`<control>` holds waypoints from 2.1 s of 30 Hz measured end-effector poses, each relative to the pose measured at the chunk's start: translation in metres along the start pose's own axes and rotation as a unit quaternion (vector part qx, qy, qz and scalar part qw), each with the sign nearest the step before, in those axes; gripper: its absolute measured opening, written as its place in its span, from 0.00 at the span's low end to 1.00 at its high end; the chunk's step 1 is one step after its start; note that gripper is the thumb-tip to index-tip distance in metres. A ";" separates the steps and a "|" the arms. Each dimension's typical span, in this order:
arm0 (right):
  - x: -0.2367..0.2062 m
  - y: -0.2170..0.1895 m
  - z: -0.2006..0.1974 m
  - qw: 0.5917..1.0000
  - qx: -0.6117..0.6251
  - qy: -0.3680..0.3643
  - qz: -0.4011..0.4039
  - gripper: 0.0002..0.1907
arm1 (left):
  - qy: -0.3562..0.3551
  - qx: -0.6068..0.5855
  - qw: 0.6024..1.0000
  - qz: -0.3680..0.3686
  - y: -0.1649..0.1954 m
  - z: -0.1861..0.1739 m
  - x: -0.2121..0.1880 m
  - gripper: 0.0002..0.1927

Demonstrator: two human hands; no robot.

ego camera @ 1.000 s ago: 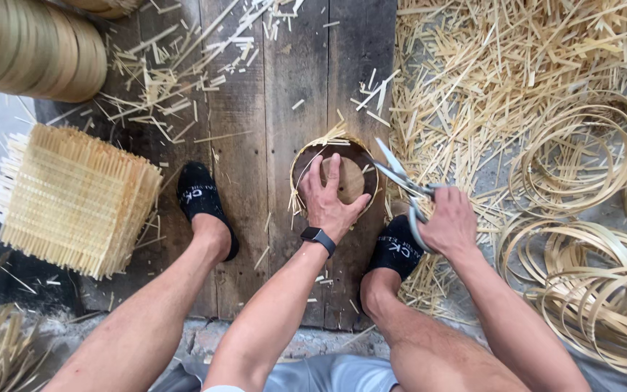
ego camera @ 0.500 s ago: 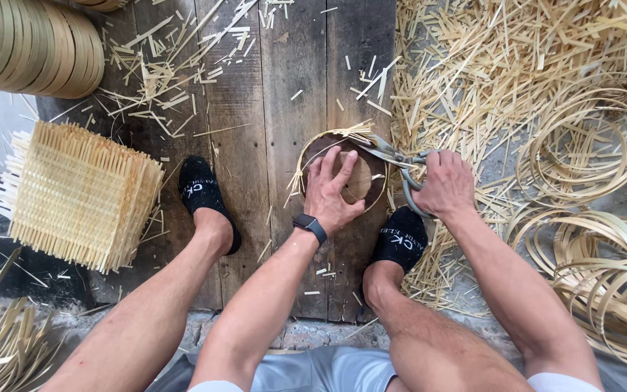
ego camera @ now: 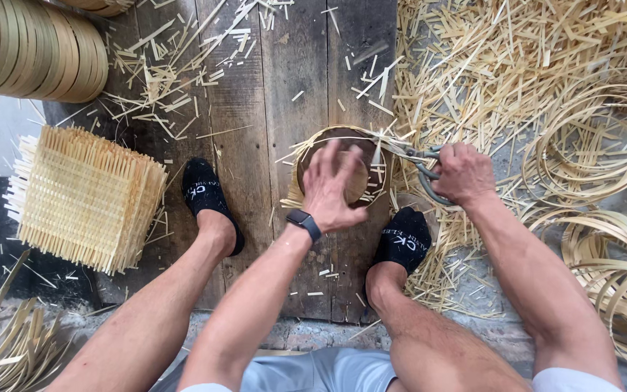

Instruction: The person sits on the floor and works on a woven bamboo mat, cutting off excess strips with scissors and fitting a bent bamboo rim ring around the edge. They press the mat over a round wooden mold, tuck the rim into place, and set the finished shallow basket aside with other completed baskets.

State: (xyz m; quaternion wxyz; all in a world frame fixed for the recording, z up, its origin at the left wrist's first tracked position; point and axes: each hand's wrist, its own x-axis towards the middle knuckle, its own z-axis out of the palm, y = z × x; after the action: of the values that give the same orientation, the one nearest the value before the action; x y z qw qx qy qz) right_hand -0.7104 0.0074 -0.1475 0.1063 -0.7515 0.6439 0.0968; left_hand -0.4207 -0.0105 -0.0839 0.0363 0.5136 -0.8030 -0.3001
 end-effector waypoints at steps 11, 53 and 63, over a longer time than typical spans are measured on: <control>0.005 0.010 0.004 0.999 0.010 0.031 -0.024 0.17 | -0.009 -0.012 0.998 0.057 -0.012 -0.001 0.003 0.52; 0.024 -0.003 0.003 0.999 -0.034 -0.028 -0.022 0.15 | 0.056 0.037 0.997 -0.022 -0.016 -0.001 -0.003 0.58; 0.018 0.008 -0.001 0.999 -0.015 -0.046 -0.008 0.14 | -0.029 0.005 0.999 0.014 -0.020 -0.014 0.002 0.52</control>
State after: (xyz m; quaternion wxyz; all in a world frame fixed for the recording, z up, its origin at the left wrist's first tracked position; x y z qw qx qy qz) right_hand -0.7156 -0.0109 -0.1522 0.1252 -0.7532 0.6305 0.1400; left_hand -0.3998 -0.0243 -0.0831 0.0150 0.4935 -0.8125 -0.3100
